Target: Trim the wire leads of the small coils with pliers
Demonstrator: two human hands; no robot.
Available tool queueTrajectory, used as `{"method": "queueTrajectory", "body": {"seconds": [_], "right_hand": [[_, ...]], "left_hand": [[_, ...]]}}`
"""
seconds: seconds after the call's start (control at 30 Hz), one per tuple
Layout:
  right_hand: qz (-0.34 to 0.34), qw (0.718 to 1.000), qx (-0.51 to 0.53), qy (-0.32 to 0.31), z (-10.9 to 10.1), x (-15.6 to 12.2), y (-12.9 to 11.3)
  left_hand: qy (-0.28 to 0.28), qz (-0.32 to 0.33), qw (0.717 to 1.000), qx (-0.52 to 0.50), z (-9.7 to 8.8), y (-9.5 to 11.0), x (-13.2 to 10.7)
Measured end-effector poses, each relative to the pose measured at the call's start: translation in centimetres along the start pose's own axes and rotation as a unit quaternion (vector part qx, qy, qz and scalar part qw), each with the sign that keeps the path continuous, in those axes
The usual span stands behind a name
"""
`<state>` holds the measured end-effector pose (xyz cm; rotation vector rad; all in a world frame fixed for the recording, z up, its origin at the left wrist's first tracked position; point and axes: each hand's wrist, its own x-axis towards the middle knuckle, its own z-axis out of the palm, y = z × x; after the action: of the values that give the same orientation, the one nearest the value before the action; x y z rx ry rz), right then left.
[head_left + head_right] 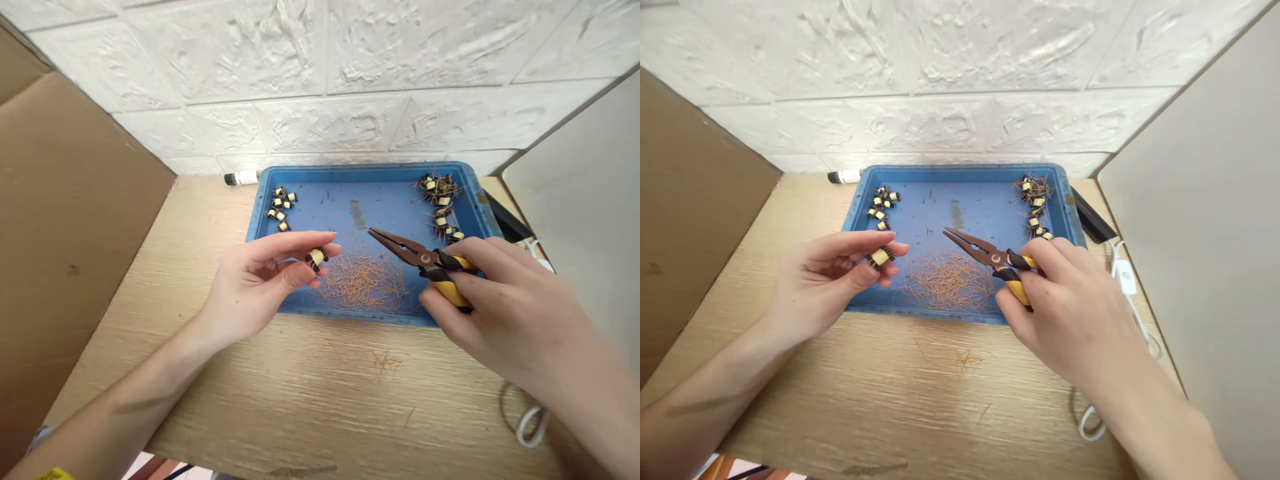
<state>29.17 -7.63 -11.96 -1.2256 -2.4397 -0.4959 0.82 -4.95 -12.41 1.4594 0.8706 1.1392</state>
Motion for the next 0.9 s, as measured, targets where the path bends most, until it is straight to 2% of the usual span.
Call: {"method": "queueTrajectory", "body": {"seconds": [0.33, 0.53, 0.63, 0.73, 0.8, 0.87, 0.9], "right_hand": [[-0.007, 1.000, -0.007, 0.003, 0.3, 0.2, -0.4], [-0.004, 1.000, -0.002, 0.001, 0.5, 0.0, -0.2], [0.001, 1.000, 0.005, 0.004, 0.7, -0.2, -0.1], [0.005, 1.000, 0.011, 0.007, 0.9, -0.3, -0.2], [0.010, 1.000, 0.012, 0.005, 0.9, -0.4, -0.2], [0.011, 1.000, 0.013, 0.005, 0.9, -0.4, -0.2], [0.011, 1.000, 0.013, 0.006, 0.9, -0.3, -0.2]], "left_hand": [[-0.020, -0.002, 0.997, -0.073, 0.1, 0.3, 0.2], [-0.027, 0.016, 0.998, -0.061, 0.0, 0.1, 0.0], [0.016, 0.047, 0.999, 0.020, -0.7, 0.2, 0.5], [0.081, 0.084, 0.988, 0.104, -2.4, 0.4, 1.6], [0.108, 0.098, 0.976, 0.160, -3.9, 0.6, 2.4], [0.111, 0.099, 0.961, 0.235, -5.2, 0.9, 3.2], [0.101, 0.110, 0.938, 0.313, -5.8, 0.9, 3.5]]}}
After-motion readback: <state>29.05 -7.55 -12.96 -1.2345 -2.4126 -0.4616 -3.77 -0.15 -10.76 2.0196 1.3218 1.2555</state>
